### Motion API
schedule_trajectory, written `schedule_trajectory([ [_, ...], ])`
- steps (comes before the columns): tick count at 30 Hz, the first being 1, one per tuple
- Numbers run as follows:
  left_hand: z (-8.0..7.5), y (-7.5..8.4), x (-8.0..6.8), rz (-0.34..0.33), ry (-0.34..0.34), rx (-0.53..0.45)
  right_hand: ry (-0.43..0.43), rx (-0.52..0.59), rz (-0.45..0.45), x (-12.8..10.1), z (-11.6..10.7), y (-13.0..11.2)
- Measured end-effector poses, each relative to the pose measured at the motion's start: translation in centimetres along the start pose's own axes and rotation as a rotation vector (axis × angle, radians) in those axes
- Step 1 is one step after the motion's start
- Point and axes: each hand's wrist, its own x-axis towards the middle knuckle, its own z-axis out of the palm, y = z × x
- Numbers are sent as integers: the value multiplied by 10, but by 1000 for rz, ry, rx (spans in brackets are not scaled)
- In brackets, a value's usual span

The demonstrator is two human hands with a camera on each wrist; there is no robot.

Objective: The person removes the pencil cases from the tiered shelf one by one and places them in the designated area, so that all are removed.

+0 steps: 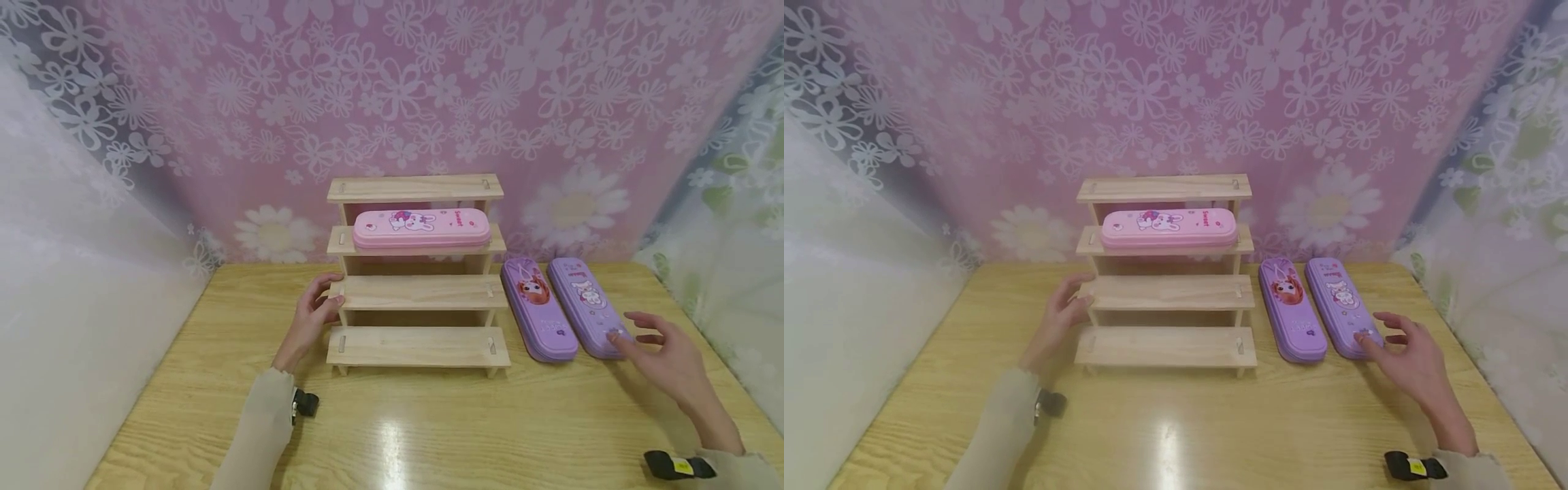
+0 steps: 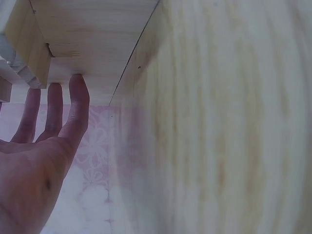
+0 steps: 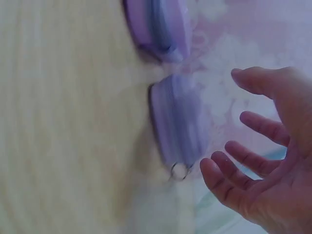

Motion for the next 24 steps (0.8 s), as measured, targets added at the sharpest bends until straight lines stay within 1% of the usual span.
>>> schedule_trajectory([
  [5,0,-2,0,-2,-5,-28,101,58,-93,2,0,-26],
  [9,0,-2,1,-2,0,-27,176,150,-163,3,5,-53],
  [12,-1,-2,1,1,1,-12,215,207,-228,6,10,-72],
  [17,-1,-1,1,13,-10,-5,240,284,-357,12,19,-95],
  [21,-1,-1,0,21,-18,-24,239,320,-414,17,27,-110],
  [24,-1,-1,0,21,-11,-24,233,339,-462,22,32,-122],
])
